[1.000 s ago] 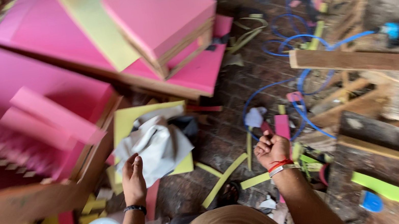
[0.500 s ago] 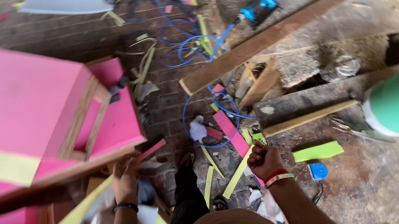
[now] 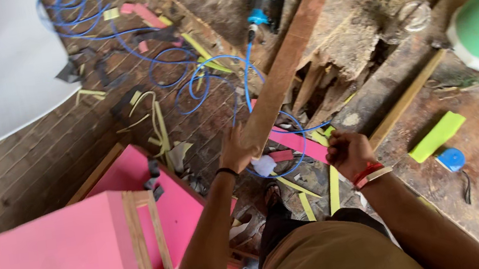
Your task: The person assembles a wooden box frame, places a yellow foam sheet on top, and smooths it by hand. They then move the assembled unit aside, gather foam scraps and a cloth, and later use a metal file on a small blue object.
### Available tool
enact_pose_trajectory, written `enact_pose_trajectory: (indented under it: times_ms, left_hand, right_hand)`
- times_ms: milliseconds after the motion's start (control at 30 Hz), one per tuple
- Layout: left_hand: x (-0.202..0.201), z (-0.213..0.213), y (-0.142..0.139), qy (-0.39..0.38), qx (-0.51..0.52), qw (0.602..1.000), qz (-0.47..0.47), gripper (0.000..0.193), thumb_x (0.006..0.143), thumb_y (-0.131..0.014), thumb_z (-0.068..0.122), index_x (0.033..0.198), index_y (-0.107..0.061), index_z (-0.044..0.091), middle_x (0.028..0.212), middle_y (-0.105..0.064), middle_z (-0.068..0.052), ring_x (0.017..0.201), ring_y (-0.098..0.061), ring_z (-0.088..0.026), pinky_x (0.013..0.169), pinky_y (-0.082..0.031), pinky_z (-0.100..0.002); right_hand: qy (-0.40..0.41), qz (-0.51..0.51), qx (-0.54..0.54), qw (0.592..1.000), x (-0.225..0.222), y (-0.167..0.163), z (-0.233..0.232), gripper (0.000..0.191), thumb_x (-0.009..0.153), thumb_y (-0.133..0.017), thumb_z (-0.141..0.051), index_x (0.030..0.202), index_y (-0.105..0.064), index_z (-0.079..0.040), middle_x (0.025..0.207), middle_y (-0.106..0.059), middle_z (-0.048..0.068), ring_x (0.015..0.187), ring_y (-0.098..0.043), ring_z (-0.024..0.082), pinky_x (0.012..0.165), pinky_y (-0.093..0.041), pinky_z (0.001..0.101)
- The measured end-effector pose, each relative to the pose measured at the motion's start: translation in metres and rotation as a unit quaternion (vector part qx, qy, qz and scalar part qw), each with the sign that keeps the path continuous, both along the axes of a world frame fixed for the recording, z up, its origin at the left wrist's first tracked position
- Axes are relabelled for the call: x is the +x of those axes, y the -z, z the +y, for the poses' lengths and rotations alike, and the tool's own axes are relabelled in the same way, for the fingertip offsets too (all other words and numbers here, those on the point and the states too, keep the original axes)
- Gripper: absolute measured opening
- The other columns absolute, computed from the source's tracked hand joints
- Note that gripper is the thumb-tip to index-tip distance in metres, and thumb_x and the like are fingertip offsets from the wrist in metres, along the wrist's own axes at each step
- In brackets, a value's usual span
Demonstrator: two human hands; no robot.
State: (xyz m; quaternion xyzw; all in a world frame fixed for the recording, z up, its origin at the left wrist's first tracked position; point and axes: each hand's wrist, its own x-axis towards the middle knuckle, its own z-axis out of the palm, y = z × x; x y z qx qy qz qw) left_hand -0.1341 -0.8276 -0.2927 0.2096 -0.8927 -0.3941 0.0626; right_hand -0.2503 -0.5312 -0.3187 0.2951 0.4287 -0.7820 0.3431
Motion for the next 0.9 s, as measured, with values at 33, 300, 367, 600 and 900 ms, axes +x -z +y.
enact_pose_trajectory:
  times_ms: [33, 300, 367, 600, 900]
  left_hand:
    - [-0.005, 0.005, 0.003, 0.015, -0.014, 0.999, -0.031, 0.108, 0.065, -0.086, 0.033, 0.155, -0.034, 0.006, 0.151, -0.044, -0.025, 0.139, -0.044, -0.043, 0.113, -0.041, -0.048]
    - [-0.027, 0.062, 0.002, 0.094, 0.048, 0.99, -0.091, 0.138, 0.056, -0.095, 0.034, 0.162, -0.01, 0.011, 0.152, -0.038, -0.031, 0.136, -0.044, -0.048, 0.106, -0.045, -0.051]
    - [-0.046, 0.084, -0.004, 0.065, 0.076, 0.987, -0.128, 0.135, 0.058, -0.092, 0.032, 0.165, -0.011, 0.015, 0.148, -0.043, -0.03, 0.133, -0.05, -0.046, 0.105, -0.047, -0.051]
    - [-0.118, 0.124, -0.021, 0.046, 0.088, 0.992, -0.077, 0.135, 0.055, -0.096, 0.027, 0.161, -0.014, 0.011, 0.145, -0.043, -0.029, 0.129, -0.052, -0.045, 0.107, -0.048, -0.049]
    - [-0.151, 0.137, -0.032, 0.018, 0.001, 1.0, 0.008, 0.114, 0.061, -0.088, 0.025, 0.155, -0.028, 0.001, 0.145, -0.046, -0.025, 0.138, -0.045, -0.045, 0.119, -0.04, -0.05]
  right_hand:
    - [-0.012, -0.001, 0.007, 1.0, 0.006, -0.004, 0.002, 0.014, 0.094, -0.051, -0.017, 0.099, -0.061, -0.009, 0.073, -0.058, 0.002, 0.059, -0.05, 0.016, 0.057, -0.044, 0.0334]
    - [0.059, -0.033, 0.015, 0.998, 0.011, -0.021, 0.024, 0.014, 0.094, -0.054, -0.017, 0.099, -0.065, -0.009, 0.072, -0.06, 0.001, 0.056, -0.052, 0.014, 0.055, -0.047, 0.0307]
    - [0.067, -0.021, 0.032, 0.997, 0.011, -0.024, 0.023, 0.015, 0.095, -0.056, -0.018, 0.101, -0.067, -0.009, 0.073, -0.059, 0.001, 0.057, -0.053, 0.014, 0.055, -0.048, 0.031]
    - [0.092, -0.032, 0.061, 0.993, 0.03, -0.04, 0.054, 0.014, 0.094, -0.059, -0.02, 0.098, -0.065, -0.009, 0.071, -0.06, 0.002, 0.056, -0.052, 0.017, 0.053, -0.045, 0.0324]
    - [0.126, -0.04, 0.038, 0.991, 0.029, -0.044, 0.086, 0.014, 0.091, -0.061, -0.018, 0.099, -0.066, -0.008, 0.07, -0.06, 0.002, 0.056, -0.051, 0.017, 0.055, -0.046, 0.0336]
